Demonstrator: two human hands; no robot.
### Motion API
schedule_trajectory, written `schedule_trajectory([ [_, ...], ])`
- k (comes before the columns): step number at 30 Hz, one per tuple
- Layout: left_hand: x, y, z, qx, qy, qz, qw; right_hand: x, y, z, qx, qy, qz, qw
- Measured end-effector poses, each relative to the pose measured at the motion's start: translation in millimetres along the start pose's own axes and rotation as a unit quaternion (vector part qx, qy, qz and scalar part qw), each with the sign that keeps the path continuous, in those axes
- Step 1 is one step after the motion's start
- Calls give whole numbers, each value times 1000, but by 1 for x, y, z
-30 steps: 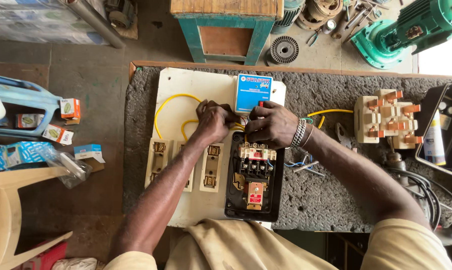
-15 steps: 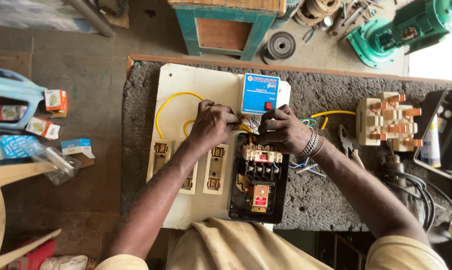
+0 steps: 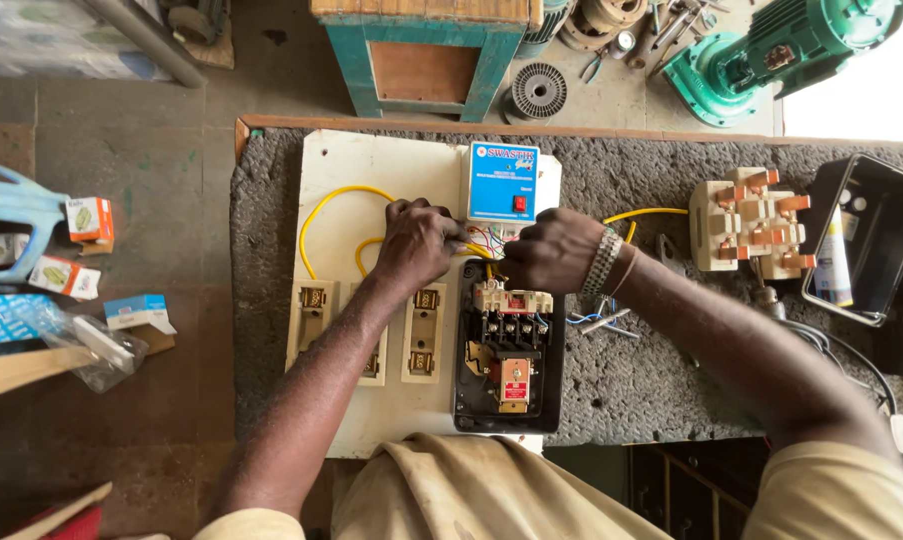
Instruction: The person connects yellow, green and white wires to the terminals of a contactor and overload relay mounted in a black enclosure on a workbench, using a screwdriver to loosen and tighten the terminal screws. They route the wires to a blue control unit on the board and press its red button, appearing to test the connections.
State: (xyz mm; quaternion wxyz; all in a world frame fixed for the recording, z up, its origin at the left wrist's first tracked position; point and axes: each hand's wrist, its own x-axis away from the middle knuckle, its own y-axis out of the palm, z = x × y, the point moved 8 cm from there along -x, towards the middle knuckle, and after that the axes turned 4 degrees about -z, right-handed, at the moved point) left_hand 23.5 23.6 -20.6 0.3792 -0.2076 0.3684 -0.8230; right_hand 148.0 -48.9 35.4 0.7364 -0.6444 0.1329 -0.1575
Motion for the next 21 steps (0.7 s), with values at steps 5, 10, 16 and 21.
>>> schedule_trajectory([
  [5,-1,-5,0,0,1,2,1000,-21,14,-3,-6,76,-173,982],
  [10,1,-3,-8,22,10,4,1000,-22,12,7,-100,225,-248,937],
  [16,-10,-27,-23,-26,65,-25,997,-9,-17,9,-229,347,-74,906],
  [21,-23,-21,-27,25,23,-75,997,4,-7,11,-273,489,-59,826],
])
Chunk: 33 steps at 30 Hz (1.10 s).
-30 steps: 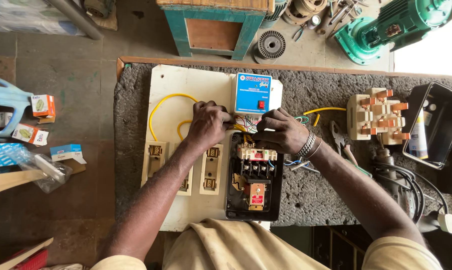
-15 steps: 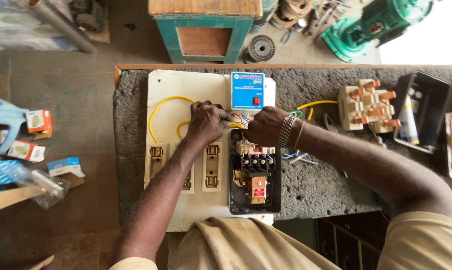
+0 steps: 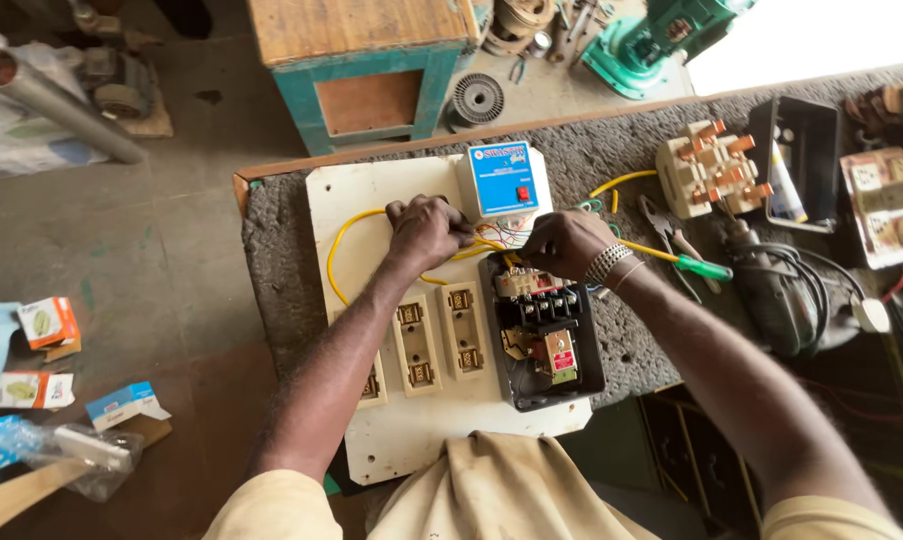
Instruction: The person connects yellow, green and white wires to the terminals of a contactor and overload relay mounted in a black enclosure on a workbench, using a screwdriver to loosen and tighten the terminal screws. They route the wires to a blue control unit on the board and press its red button, appearing to test the connections.
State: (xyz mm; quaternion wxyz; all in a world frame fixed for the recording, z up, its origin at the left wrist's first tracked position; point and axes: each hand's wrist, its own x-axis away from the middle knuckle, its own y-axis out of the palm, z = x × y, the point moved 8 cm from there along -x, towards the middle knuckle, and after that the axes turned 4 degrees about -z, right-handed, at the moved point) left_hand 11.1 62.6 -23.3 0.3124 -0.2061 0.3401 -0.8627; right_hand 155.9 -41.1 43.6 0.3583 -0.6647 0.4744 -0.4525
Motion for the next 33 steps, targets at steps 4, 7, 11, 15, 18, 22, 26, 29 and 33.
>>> schedule_trajectory([
  [4,-11,4,1,23,-15,-9,1000,7,2,3,-20,48,73,996],
  [7,-13,14,0,4,-24,-40,999,12,6,8,-27,86,90,992],
  [11,-5,12,4,36,25,56,997,18,5,5,-38,79,129,988],
  [15,-2,22,6,20,35,62,997,20,4,9,-75,73,142,984],
  [18,-2,21,9,20,30,73,997,19,6,16,-85,74,127,985],
  [22,3,22,16,12,35,82,996,23,7,26,-154,79,144,974],
  [26,4,30,18,16,32,70,997,28,7,30,-106,88,178,974],
  [29,6,33,19,18,34,76,996,28,4,35,-89,70,189,975],
  [33,10,33,22,6,33,75,997,26,5,43,-86,59,175,979],
])
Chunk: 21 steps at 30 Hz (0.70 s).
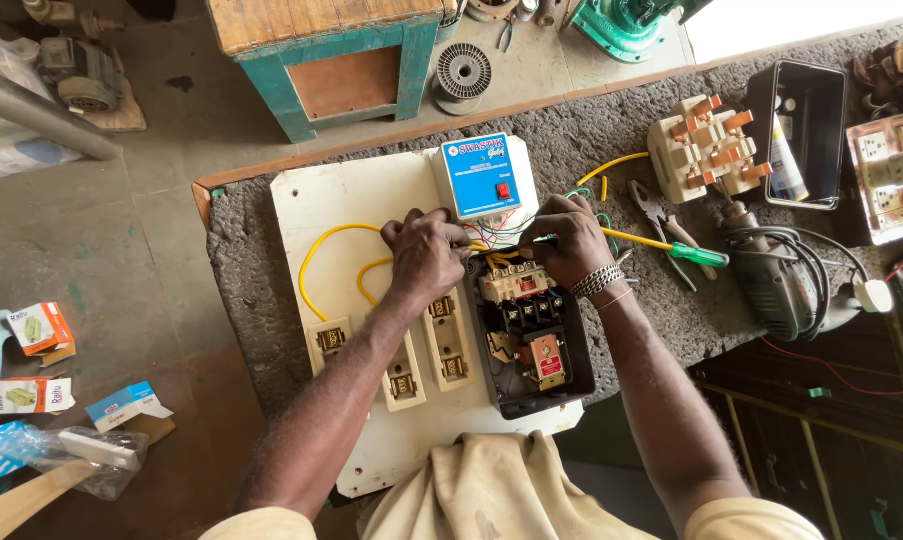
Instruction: The person connects yellow, green and white wires to the terminals of a contactor and overload relay mounted in a black enclosure on a workbench, using a screwdriver to loosen and tighten the terminal screws. They route the wires to a blue control unit on the board and press its red button, appearing to test the connections.
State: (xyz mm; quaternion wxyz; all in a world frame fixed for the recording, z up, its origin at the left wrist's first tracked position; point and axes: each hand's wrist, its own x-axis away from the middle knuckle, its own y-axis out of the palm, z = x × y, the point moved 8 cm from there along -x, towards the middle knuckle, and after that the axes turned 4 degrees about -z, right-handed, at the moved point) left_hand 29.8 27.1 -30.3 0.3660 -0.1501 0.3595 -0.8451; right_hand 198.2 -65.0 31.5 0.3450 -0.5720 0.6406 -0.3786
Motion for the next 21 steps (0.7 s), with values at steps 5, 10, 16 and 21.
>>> schedule_trajectory([
  [5,1,-6,8,-39,-1,-3,999,-1,2,12,-73,6,-10,997],
  [10,-16,3,-14,-41,-76,-126,988,1,2,17,-100,-37,-19,994],
  [16,-31,18,-37,47,-118,-208,970,5,5,26,-141,-46,-21,989],
  [21,-21,28,-39,63,-164,-142,974,6,19,41,-281,-15,-30,959],
])
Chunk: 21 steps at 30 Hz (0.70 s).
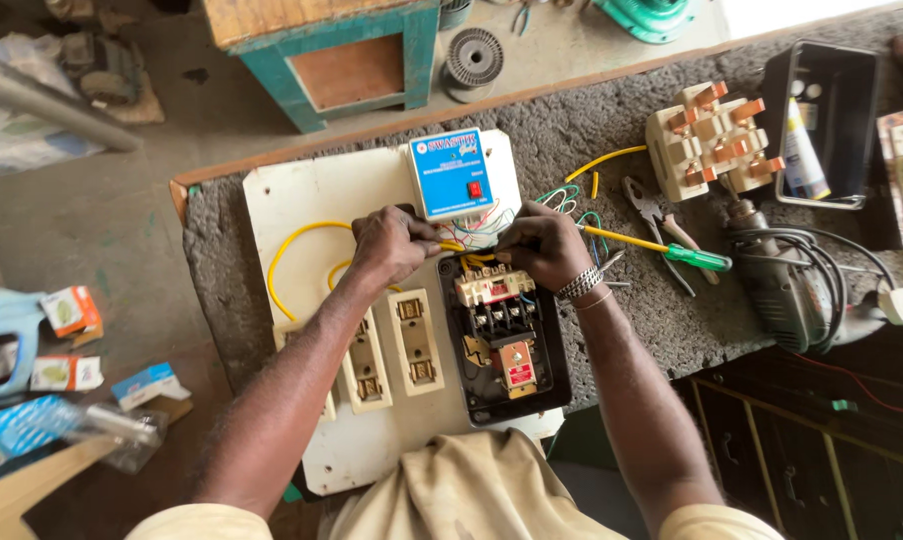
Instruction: The person connects yellow, green and white wires to the terminals of a contactor and overload relay mounted in a black enclosure on a workbench, using a screwdriver to loosen and tighten the terminal screws. They route the wires to a blue control unit on the board and press its red button, appearing to test the connections.
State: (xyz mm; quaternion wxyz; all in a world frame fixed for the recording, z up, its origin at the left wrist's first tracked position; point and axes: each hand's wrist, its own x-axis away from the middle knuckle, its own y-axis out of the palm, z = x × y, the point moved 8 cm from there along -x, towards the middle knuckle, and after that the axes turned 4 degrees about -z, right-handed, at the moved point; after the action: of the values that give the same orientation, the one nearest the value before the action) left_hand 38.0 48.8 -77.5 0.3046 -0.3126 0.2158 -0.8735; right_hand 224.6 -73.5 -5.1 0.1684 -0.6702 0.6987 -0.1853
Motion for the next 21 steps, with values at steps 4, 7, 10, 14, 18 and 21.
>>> schedule_trajectory([
  [4,11,0,12,-21,43,74,996,3,6,21,-71,21,11,997],
  [7,17,1,19,-44,45,94,994,6,9,36,-109,36,23,993],
  [10,19,6,25,-55,37,88,994,8,9,41,-126,23,39,991],
  [14,18,6,30,-64,40,88,993,10,6,36,-125,-9,53,991],
  [18,28,-7,46,-112,77,113,984,11,-1,26,-43,-9,46,998],
  [21,59,-17,78,-77,214,164,960,9,-5,18,-19,-16,40,999],
])
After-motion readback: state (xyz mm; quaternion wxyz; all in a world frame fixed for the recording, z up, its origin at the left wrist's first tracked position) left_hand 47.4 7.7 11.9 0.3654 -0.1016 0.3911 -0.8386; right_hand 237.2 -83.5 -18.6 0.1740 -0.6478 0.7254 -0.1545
